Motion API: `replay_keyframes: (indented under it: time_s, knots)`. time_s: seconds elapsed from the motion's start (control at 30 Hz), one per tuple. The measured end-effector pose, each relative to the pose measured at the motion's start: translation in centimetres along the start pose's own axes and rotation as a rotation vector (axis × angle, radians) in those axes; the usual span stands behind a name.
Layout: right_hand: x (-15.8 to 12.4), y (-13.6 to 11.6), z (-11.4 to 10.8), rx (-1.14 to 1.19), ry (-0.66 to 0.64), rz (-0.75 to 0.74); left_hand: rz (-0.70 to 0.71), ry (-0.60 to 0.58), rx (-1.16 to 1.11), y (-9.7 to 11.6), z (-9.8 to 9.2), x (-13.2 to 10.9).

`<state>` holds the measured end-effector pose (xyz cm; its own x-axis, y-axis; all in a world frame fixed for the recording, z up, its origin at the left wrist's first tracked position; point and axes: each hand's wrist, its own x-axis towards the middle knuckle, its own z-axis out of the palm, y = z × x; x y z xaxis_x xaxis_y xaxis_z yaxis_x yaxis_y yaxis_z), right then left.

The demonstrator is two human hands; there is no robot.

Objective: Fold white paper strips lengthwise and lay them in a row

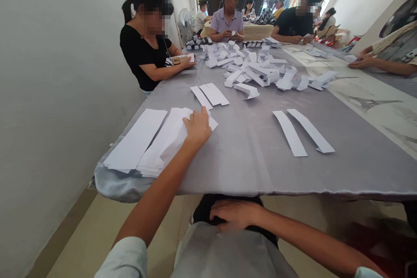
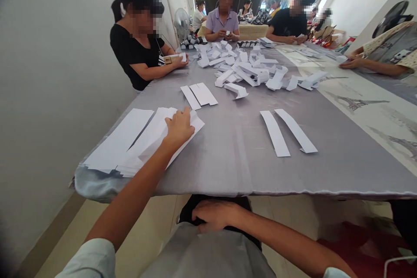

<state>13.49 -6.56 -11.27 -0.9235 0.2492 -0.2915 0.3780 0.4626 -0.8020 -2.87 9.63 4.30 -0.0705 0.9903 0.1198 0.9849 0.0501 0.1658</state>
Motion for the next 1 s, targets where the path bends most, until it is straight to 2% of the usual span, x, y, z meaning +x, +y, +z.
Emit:
replay_keyframes:
  time_s: [0.1, 0.17, 0.2, 0.27, 0.33, 0.4, 0.43, 0.47, 0.53, 0.6, 0.7, 0.83, 0.9, 1.0]
  knots:
    - [-2.1, -4.9, -4.4, 0.279, -0.077, -0.175, 0.089, 0.007, -0.246, -0.7, -0.7, 0.5]
    - [-3.9, -7.4, -8.3, 0.540, -0.062, -0.208, 0.164, 0.031, -0.442, -1.0, -1.0, 1.0]
    - [-4.8, -8.0, -10.4, 0.616, 0.014, -0.225, 0.189, 0.045, -0.536, -1.1, -1.1, 1.3]
    - [-5.9, -7.8, -14.5, 0.668, 0.288, -0.266, 0.205, 0.072, -0.708, -1.0, -1.2, 1.8]
    - [-6.2, -6.0, -17.9, 0.588, 0.631, -0.254, 0.181, 0.089, -0.887, -0.5, -1.2, 2.2]
    - [-5.7, -3.2, -20.2, 0.449, 0.983, -0.152, 0.136, 0.098, -1.078, 0.2, -0.8, 2.4]
    - [-5.3, -1.8, -20.9, 0.387, 1.109, -0.084, 0.104, 0.099, -1.172, 0.6, -0.5, 2.5]
    - [-4.9, -0.4, -21.1, 0.322, 1.201, -0.027, 0.064, 0.099, -1.262, 1.0, -0.1, 2.6]
    - [-4.1, 1.7, -20.8, 0.236, 1.288, 0.045, -0.021, 0.107, -1.416, 1.7, 0.9, 2.7]
    - [-3.4, 3.0, -20.0, 0.332, 1.271, 0.041, -0.095, 0.116, -1.533, 2.4, 2.0, 2.6]
    - [-2.7, 3.8, -18.9, 0.510, 1.232, 0.017, -0.160, 0.094, -1.611, 3.2, 3.8, 2.2]
    - [-2.1, 3.9, -18.7, 0.518, 1.381, 0.023, -0.255, 0.004, -1.593, 4.1, 6.5, 1.1]
    - [-2.0, 4.0, -18.7, 0.480, 1.470, 0.030, -0.251, -0.082, -1.596, 4.4, 7.7, 0.6]
    - [-2.0, 4.0, -18.5, 0.433, 1.550, 0.073, -0.142, -0.149, -1.533, 4.7, 8.9, 0.2]
